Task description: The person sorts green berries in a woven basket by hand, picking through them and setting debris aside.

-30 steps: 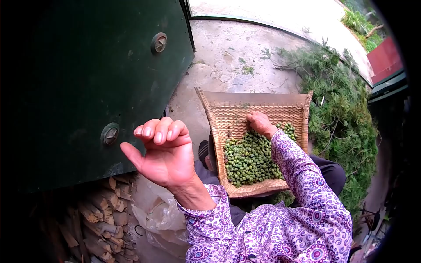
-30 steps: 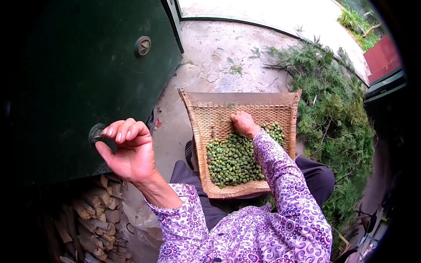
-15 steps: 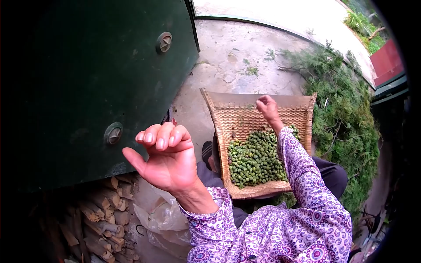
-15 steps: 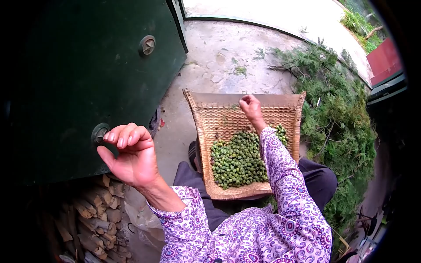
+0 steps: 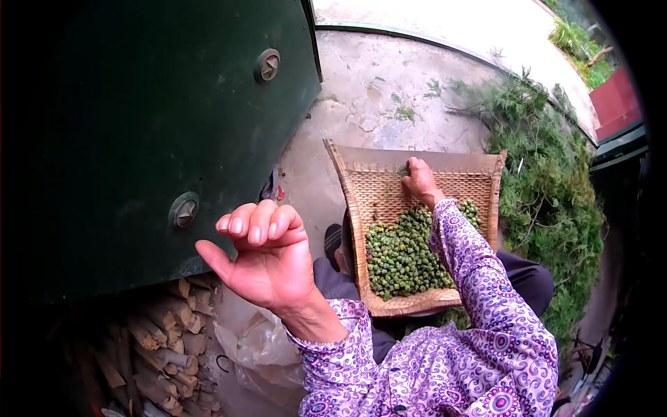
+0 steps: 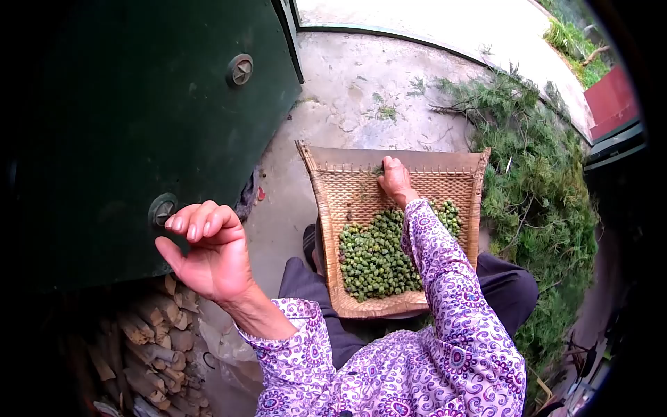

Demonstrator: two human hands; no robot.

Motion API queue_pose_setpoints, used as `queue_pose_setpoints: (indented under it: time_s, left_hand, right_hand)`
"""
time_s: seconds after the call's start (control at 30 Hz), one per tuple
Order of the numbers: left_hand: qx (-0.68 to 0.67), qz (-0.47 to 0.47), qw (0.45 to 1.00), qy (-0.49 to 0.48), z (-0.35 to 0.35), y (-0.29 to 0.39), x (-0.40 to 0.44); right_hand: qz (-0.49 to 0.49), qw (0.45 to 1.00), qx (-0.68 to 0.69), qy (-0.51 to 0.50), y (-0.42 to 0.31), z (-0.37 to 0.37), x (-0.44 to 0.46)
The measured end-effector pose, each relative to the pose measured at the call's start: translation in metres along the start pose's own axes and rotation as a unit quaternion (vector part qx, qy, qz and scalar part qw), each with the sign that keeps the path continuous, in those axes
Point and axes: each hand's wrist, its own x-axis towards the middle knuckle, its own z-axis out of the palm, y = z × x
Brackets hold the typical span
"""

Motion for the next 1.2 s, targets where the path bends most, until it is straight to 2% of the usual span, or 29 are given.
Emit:
queue_pose_setpoints:
  time_s: [0.13, 0.2, 0.43, 0.63, 0.7, 0.83, 0.9, 0.93, 0.97, 1.03, 1.07, 1.1, 1.17, 1.2]
  left_hand:
    - [-0.002, 0.0, 1.0, 0.0, 0.001, -0.001, 0.0]
    - [-0.002, -0.004, 1.0, 0.005, 0.0, -0.001, 0.004]
    - [0.0, -0.006, 1.0, 0.008, 0.001, -0.003, 0.008]
    - [0.005, -0.009, 1.0, -0.002, 0.0, -0.004, 0.007]
    - [0.007, -0.011, 1.0, 0.0, -0.001, -0.004, 0.01]
    - [0.007, -0.008, 1.0, 0.002, 0.0, -0.003, 0.009]
    - [0.007, -0.011, 1.0, 0.009, 0.001, -0.003, 0.015]
    - [0.006, -0.01, 1.0, 0.01, 0.001, -0.003, 0.015]
    - [0.006, -0.009, 1.0, 0.011, 0.0, -0.002, 0.014]
    - [0.005, -0.009, 1.0, 0.009, 0.001, -0.002, 0.012]
    - [0.003, -0.011, 1.0, 0.006, 0.001, -0.004, 0.013]
    - [0.005, -0.011, 1.0, 0.007, 0.002, -0.004, 0.014]
    - [0.007, -0.013, 1.0, 0.013, 0.002, -0.005, 0.018]
    - [0.004, -0.017, 1.0, 0.012, 0.002, -0.006, 0.018]
  right_hand:
    - [-0.028, 0.999, 0.017, 0.017, -0.007, -0.008, -0.003]
    - [-0.032, 0.999, -0.007, -0.019, -0.009, -0.011, -0.002]
    - [-0.042, 0.998, -0.038, -0.039, -0.005, -0.011, 0.002]
    - [-0.098, 0.992, -0.082, -0.024, 0.002, -0.001, 0.012]
    - [-0.15, 0.978, -0.14, -0.023, 0.007, 0.006, 0.017]
    - [-0.154, 0.971, -0.177, -0.049, 0.003, 0.003, 0.019]
    - [0.016, 1.0, -0.004, -0.004, 0.0, 0.001, 0.026]
    - [0.115, 0.975, 0.191, -0.02, 0.008, -0.004, 0.039]
    - [0.204, 0.86, 0.462, 0.076, -0.007, -0.018, 0.037]
    - [0.184, 0.834, 0.505, 0.129, 0.005, -0.019, 0.041]
    - [0.17, 0.888, 0.419, 0.08, 0.012, -0.021, 0.04]
    - [0.18, 0.908, 0.376, 0.034, 0.015, -0.018, 0.037]
    - [0.118, 0.972, 0.2, -0.021, 0.015, -0.008, 0.033]
    - [0.095, 0.983, 0.156, -0.004, 0.016, -0.002, 0.028]
